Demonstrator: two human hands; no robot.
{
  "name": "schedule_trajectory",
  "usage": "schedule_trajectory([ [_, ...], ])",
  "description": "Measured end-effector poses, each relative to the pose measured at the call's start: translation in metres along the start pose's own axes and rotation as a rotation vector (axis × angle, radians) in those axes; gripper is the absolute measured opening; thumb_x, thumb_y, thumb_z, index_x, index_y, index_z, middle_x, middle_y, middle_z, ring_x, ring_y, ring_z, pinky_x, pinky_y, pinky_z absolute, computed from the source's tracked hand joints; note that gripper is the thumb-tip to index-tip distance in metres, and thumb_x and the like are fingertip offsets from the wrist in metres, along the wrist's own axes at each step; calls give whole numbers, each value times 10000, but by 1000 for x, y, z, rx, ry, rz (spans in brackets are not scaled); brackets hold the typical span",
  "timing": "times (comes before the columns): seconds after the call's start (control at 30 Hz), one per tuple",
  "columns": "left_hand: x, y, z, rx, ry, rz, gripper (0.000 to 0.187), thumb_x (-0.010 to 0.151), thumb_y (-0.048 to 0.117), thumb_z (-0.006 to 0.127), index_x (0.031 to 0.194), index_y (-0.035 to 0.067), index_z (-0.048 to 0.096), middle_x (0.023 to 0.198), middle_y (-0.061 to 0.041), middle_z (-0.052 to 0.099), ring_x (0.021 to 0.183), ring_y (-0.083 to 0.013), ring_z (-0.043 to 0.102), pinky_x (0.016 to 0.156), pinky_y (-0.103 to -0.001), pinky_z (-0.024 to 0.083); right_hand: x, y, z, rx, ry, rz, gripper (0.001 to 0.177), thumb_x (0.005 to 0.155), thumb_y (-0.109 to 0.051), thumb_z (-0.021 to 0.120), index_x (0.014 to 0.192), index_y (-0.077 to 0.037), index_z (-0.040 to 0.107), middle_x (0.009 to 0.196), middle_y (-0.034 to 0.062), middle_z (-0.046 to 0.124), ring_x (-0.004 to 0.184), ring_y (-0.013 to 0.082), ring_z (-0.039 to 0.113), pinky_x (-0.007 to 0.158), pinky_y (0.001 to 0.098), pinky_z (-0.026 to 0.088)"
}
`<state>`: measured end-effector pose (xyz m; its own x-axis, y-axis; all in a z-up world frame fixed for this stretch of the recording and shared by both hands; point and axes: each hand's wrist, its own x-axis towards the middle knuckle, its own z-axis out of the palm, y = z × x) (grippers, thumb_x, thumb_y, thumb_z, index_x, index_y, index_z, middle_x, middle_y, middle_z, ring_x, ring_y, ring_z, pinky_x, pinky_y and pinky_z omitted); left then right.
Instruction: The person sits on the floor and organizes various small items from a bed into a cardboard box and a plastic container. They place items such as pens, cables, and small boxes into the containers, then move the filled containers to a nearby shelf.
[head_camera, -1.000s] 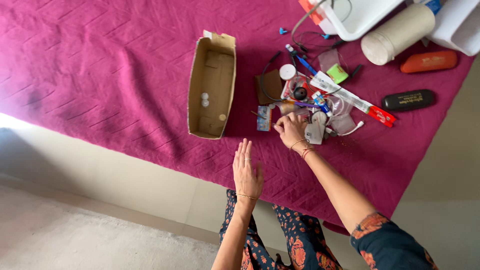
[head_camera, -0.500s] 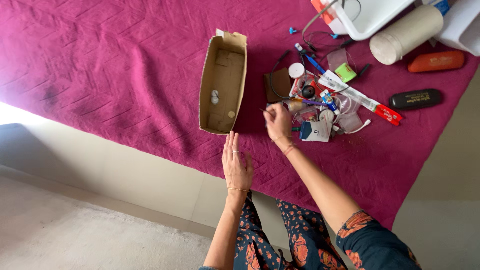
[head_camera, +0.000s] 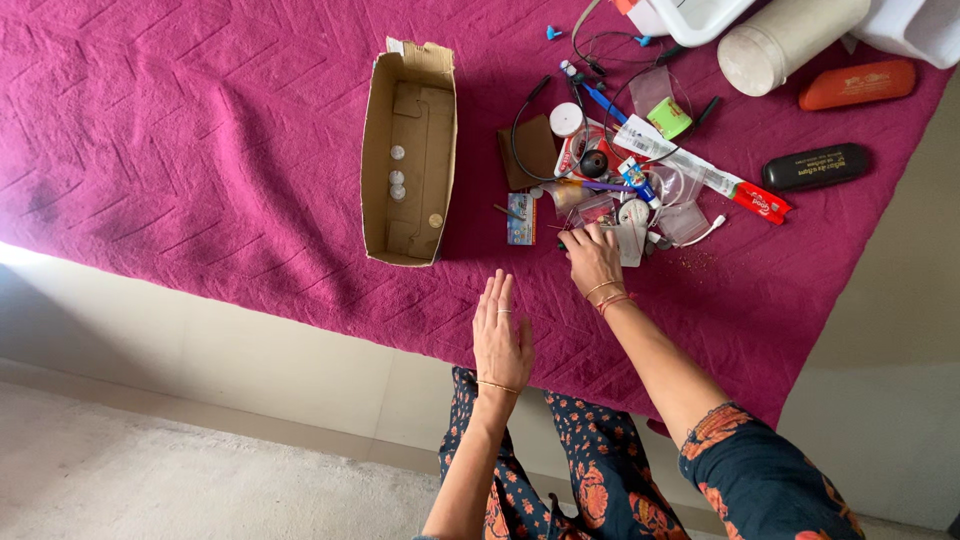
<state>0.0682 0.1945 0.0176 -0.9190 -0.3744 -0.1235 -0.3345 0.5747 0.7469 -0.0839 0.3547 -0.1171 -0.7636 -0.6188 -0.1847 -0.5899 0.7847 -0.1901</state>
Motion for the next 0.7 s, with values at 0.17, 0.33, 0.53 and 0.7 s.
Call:
schedule_trajectory([
  [0.17,4,-3,-7,3,34,-22,691,902,63,617,1544,19,366,1617,-182,390,1509,-373,356,1225,-485,307,11,-24,-28,257,125,-11,218,931,-139,726,1149,-147,720,1069,19,694,1027,234,587,935,397,470],
  [0.33,8,-4,-29,-11,142,-91,716,895,52,632,1558,24,365,1621,-179,397,1515,-366,361,1227,-478,305,34,-76,-75,986,268,233,233,981,-120,722,1205,-94,664,1032,30,658,851,121,625,723,262,535],
  [0.53,17,-12,-61,-10,227,-146,747,873,35,649,1560,25,356,1622,-184,388,1513,-365,357,1227,-481,294,99,-141,-107,1468,251,212,262,981,-98,709,1235,-85,643,999,-8,681,862,29,660,747,188,566],
  [0.7,18,-25,-82,-20,270,-157,731,898,63,654,1562,24,351,1623,-181,395,1513,-366,362,1225,-481,299,138,-187,-100,978,175,192,245,925,-79,747,1165,-124,731,976,37,701,735,121,679,636,249,545],
])
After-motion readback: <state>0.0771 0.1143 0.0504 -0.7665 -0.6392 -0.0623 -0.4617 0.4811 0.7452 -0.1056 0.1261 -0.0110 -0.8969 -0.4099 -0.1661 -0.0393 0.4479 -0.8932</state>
